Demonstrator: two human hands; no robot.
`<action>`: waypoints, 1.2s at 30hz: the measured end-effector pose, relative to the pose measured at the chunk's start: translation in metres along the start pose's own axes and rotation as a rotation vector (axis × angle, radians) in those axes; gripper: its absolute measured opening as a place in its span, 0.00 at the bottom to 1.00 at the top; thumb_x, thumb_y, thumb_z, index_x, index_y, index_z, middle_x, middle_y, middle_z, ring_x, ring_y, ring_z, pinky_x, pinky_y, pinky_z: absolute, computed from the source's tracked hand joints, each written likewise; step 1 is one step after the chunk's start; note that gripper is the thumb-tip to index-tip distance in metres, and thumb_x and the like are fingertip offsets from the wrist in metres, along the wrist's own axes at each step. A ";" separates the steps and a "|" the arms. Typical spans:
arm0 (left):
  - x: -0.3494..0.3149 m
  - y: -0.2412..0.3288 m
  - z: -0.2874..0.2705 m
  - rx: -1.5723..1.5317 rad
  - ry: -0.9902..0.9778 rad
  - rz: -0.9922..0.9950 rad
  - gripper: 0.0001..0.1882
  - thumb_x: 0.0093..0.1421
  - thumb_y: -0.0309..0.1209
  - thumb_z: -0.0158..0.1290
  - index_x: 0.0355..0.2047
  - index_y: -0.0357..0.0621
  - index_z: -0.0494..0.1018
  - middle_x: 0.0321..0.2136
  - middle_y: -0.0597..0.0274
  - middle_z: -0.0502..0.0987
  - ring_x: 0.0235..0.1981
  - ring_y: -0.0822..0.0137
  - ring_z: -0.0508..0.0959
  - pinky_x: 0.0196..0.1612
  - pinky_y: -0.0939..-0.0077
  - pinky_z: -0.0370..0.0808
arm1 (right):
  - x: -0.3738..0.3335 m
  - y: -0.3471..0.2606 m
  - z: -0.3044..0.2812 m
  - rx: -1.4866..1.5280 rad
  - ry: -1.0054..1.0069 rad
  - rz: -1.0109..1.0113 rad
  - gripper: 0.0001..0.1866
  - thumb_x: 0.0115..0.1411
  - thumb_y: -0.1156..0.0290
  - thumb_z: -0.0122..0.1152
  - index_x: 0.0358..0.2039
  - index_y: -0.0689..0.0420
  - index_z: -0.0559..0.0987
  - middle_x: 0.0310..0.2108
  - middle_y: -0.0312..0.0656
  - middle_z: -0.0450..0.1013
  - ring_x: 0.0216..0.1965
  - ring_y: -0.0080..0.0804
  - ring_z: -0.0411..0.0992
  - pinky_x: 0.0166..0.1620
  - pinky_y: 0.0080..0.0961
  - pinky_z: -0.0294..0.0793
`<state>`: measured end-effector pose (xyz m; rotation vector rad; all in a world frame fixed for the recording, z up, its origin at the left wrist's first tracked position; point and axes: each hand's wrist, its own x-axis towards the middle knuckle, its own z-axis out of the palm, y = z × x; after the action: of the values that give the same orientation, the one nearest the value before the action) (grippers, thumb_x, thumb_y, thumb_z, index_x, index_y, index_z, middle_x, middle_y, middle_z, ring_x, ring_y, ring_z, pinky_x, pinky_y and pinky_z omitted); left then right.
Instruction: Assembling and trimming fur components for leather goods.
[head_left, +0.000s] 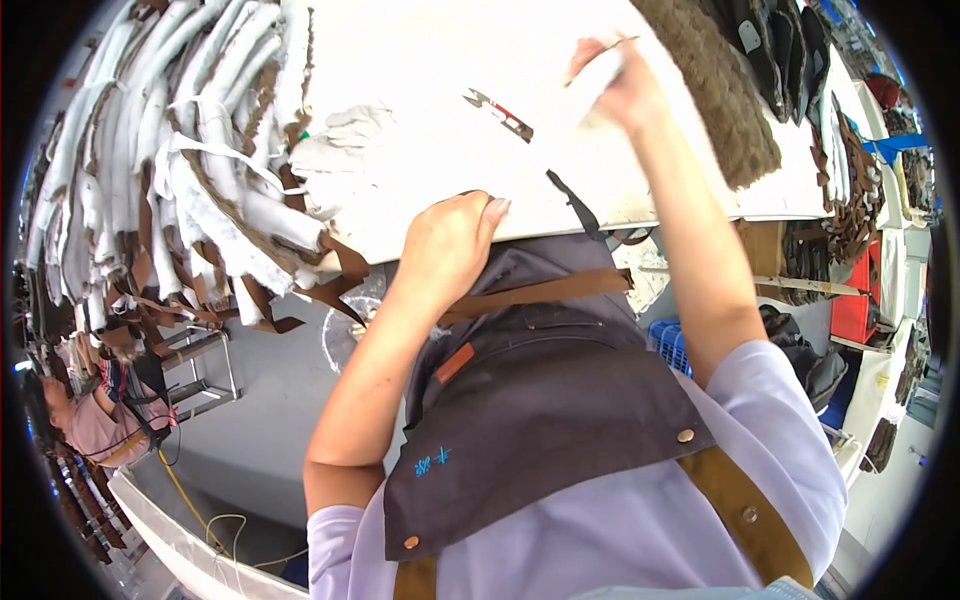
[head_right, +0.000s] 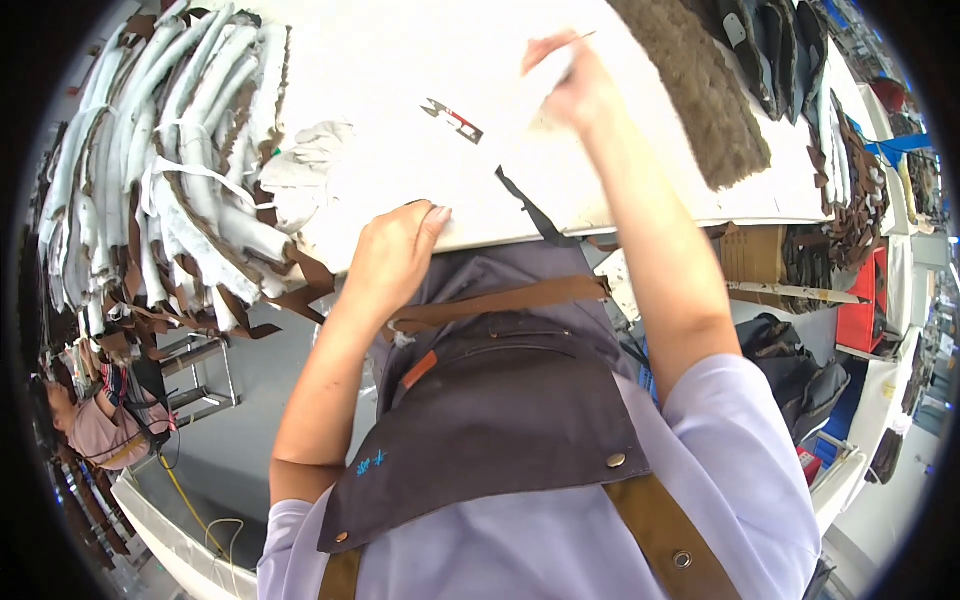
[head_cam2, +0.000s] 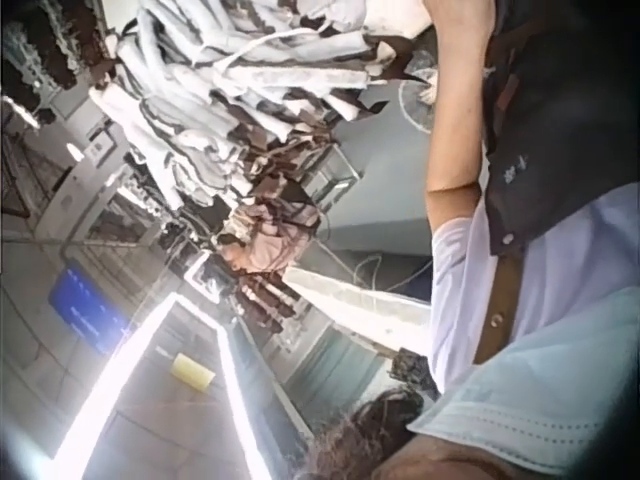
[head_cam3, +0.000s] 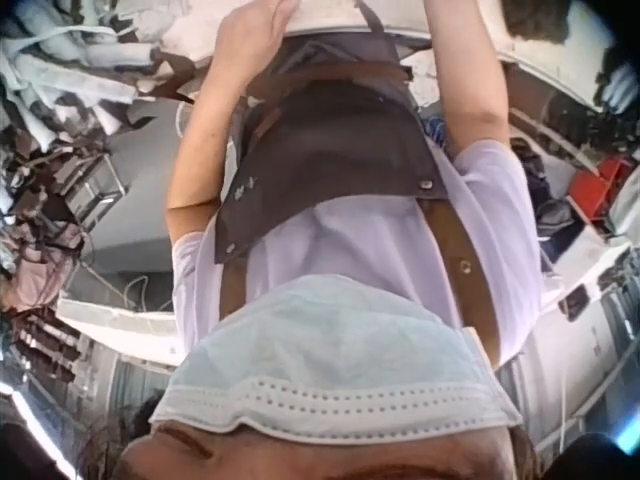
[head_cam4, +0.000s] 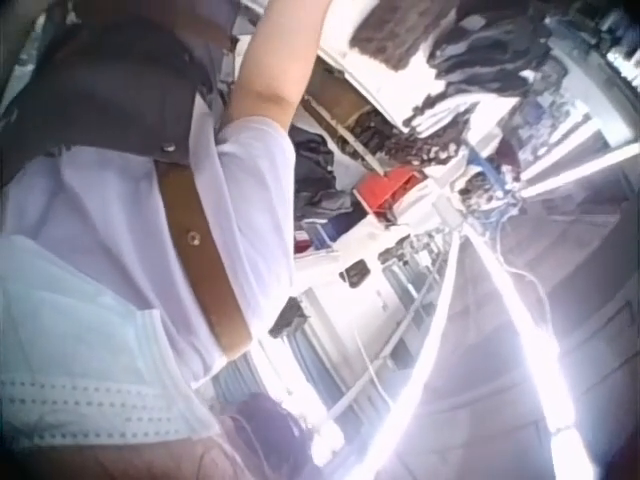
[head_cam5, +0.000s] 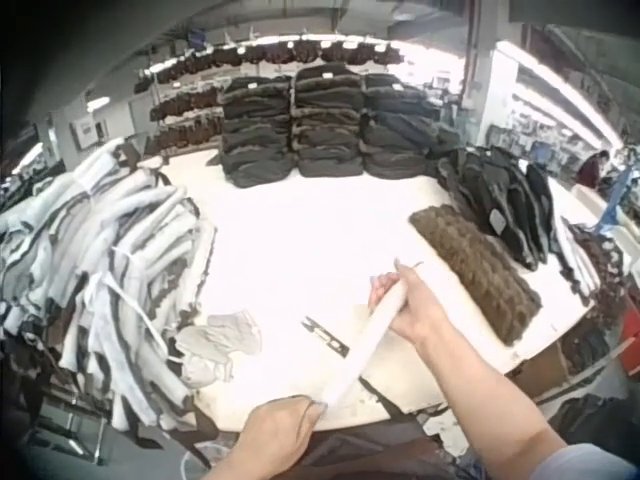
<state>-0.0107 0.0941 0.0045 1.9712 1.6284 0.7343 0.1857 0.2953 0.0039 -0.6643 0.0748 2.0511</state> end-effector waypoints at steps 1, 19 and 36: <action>0.006 0.002 0.005 -0.044 0.040 -0.011 0.19 0.61 0.38 0.44 0.20 0.34 0.65 0.17 0.43 0.67 0.22 0.43 0.68 0.26 0.59 0.65 | -0.014 0.041 0.013 -0.045 0.129 0.070 0.09 0.58 0.70 0.52 0.29 0.61 0.66 0.15 0.30 0.58 0.17 0.24 0.61 0.24 0.20 0.65; -0.116 0.055 -0.034 -1.326 -0.304 -0.653 0.11 0.62 0.39 0.45 0.27 0.47 0.63 0.20 0.75 0.60 0.17 0.84 0.57 0.19 0.89 0.57 | 0.029 0.054 0.005 -0.269 0.406 -0.176 0.12 0.61 0.74 0.41 0.21 0.53 0.68 0.13 0.31 0.53 0.12 0.22 0.48 0.18 0.19 0.53; -0.179 0.030 -0.055 -2.084 0.295 0.053 0.17 0.57 0.42 0.52 0.31 0.44 0.60 0.21 0.71 0.67 0.16 0.75 0.64 0.25 0.76 0.66 | -0.015 0.080 -0.003 -0.232 0.101 -0.281 0.10 0.65 0.64 0.41 0.32 0.56 0.65 0.14 0.30 0.49 0.17 0.22 0.50 0.23 0.23 0.57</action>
<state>-0.0530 -0.0855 0.0470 0.2981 0.1745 1.6685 0.1284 0.2388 -0.0077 -0.8704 -0.1913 1.7690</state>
